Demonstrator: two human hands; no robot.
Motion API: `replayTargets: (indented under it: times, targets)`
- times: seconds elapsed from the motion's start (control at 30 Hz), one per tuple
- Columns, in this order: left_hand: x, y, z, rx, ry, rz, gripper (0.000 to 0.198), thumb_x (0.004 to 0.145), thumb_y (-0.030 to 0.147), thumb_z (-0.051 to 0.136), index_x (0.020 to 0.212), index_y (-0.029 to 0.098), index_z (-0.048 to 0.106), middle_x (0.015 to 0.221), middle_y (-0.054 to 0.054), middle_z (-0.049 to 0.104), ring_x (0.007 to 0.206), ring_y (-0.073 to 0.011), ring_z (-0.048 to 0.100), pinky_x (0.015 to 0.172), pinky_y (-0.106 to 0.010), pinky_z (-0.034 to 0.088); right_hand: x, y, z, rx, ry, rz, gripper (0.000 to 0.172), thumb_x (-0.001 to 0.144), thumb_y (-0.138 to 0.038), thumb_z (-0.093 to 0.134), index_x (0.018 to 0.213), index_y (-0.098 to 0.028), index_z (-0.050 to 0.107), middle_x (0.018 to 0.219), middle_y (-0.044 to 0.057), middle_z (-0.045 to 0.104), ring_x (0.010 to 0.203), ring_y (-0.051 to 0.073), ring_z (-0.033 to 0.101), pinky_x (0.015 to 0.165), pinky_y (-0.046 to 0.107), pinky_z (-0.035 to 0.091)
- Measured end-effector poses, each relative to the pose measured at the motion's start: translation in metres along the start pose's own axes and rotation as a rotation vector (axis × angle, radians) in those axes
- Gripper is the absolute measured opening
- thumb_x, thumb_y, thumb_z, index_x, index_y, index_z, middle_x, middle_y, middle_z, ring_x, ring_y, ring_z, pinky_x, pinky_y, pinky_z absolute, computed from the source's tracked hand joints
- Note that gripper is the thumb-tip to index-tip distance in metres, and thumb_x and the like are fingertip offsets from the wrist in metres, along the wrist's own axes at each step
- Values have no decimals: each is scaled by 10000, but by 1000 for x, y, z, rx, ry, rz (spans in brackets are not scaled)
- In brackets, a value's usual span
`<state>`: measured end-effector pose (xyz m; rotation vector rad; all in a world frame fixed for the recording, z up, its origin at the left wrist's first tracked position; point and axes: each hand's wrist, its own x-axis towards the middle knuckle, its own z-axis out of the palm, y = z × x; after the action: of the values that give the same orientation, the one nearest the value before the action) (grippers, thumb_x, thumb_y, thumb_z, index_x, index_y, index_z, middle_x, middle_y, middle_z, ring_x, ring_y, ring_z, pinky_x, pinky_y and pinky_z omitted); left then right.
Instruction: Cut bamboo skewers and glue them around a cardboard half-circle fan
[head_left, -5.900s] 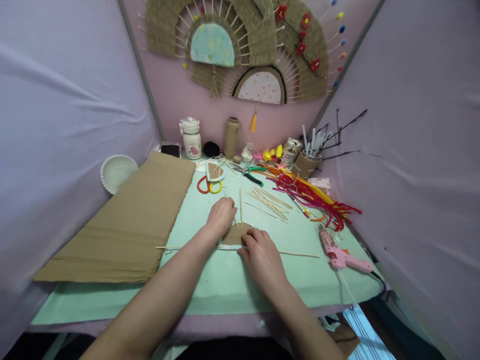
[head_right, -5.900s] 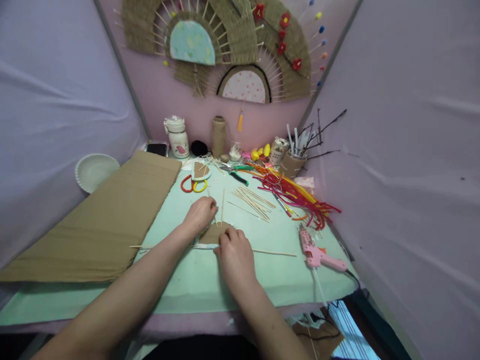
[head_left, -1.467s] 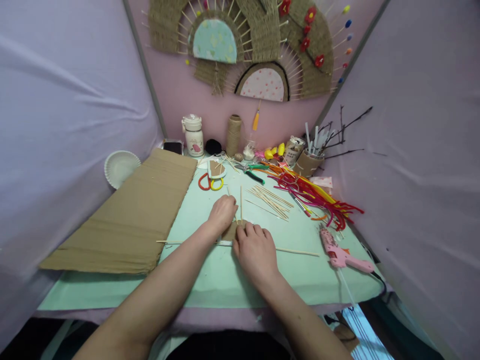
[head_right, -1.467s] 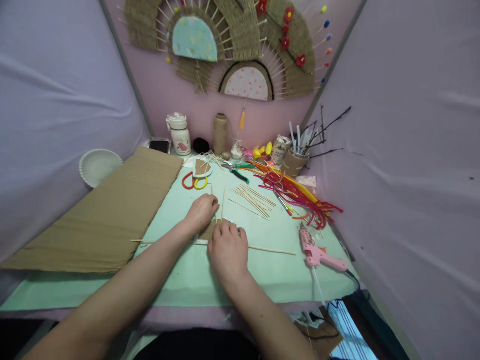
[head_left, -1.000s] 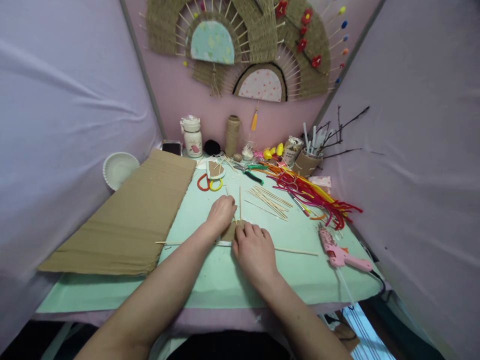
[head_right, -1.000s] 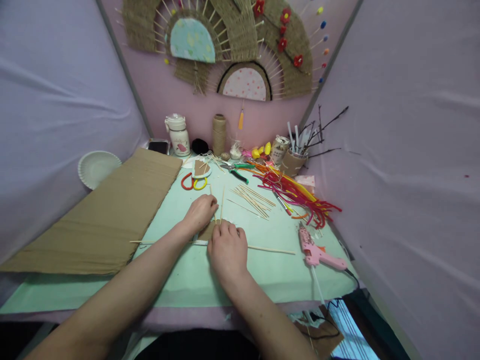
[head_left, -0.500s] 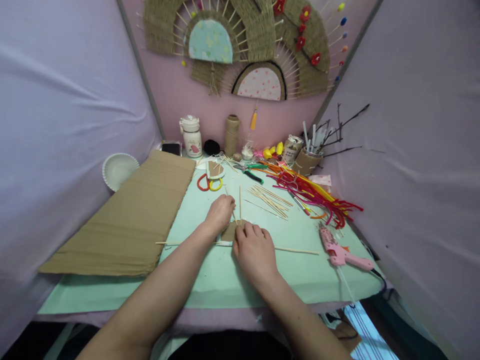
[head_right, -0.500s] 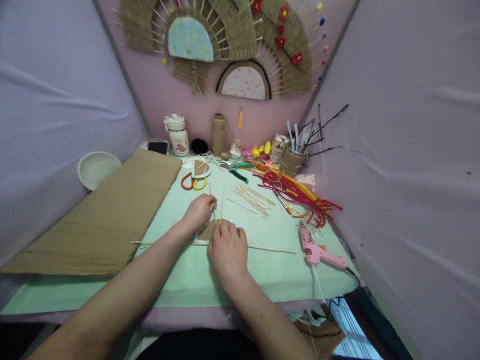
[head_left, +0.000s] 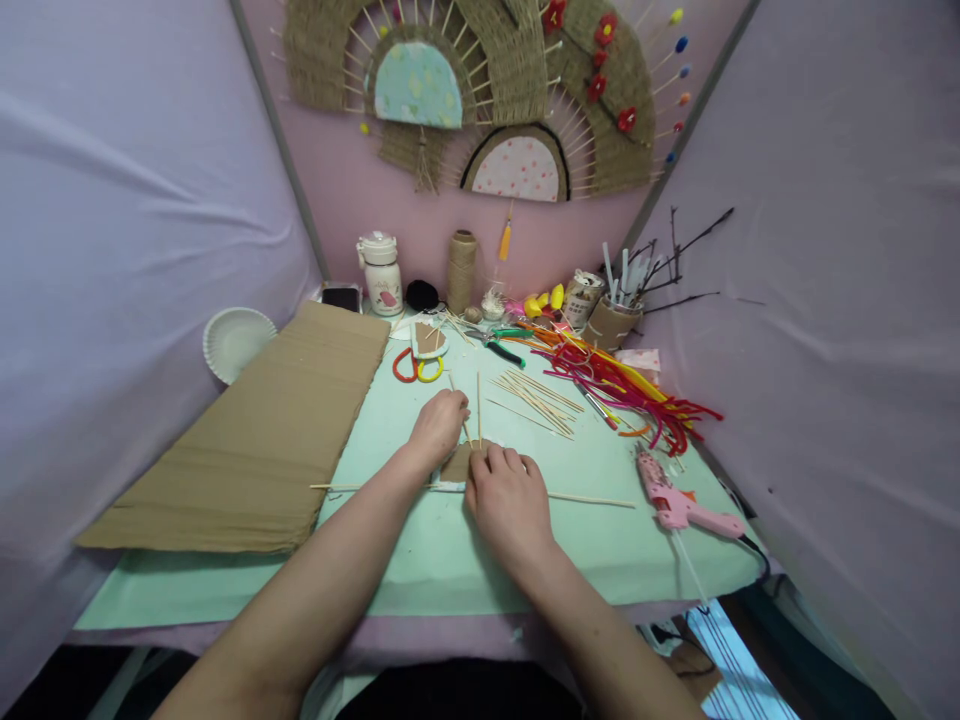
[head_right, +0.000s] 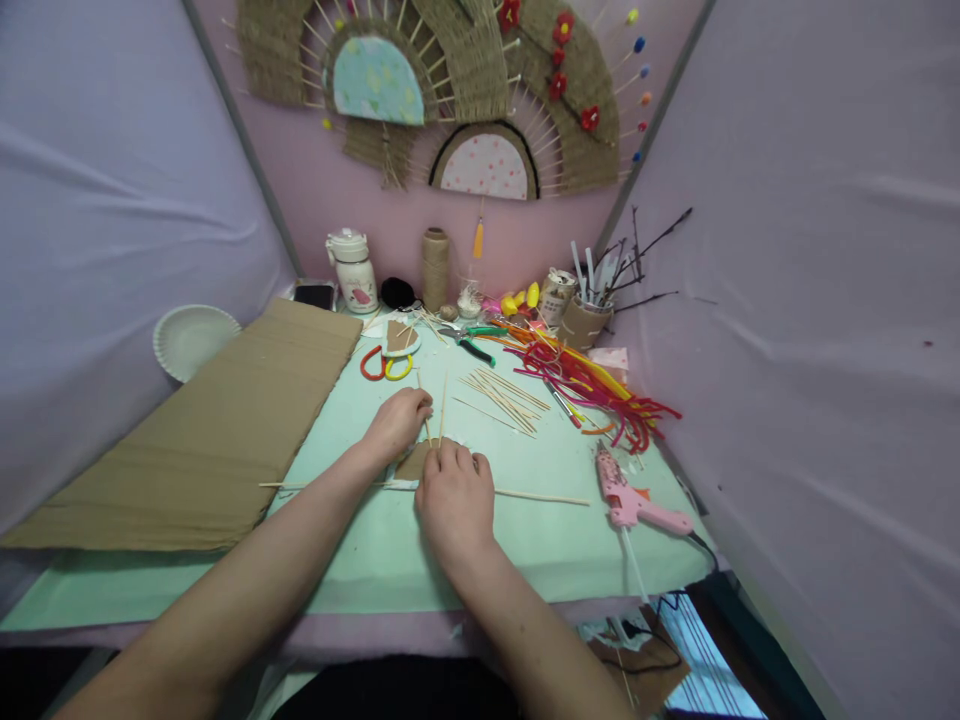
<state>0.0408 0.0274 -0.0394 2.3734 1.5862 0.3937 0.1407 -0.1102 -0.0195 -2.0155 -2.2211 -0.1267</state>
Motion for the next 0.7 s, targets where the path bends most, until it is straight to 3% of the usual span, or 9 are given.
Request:
replayTargets:
  times: [0.7]
  targets:
    - [1, -1, 2, -42, 0, -10, 216, 877, 187, 525, 1067, 177, 627, 1023, -89, 658, 961, -221, 604, 800, -300, 440, 0, 1, 2, 9, 26, -4, 230, 897, -206, 524, 1094, -156, 631, 1065, 103, 641, 997, 254, 544, 868, 418, 380]
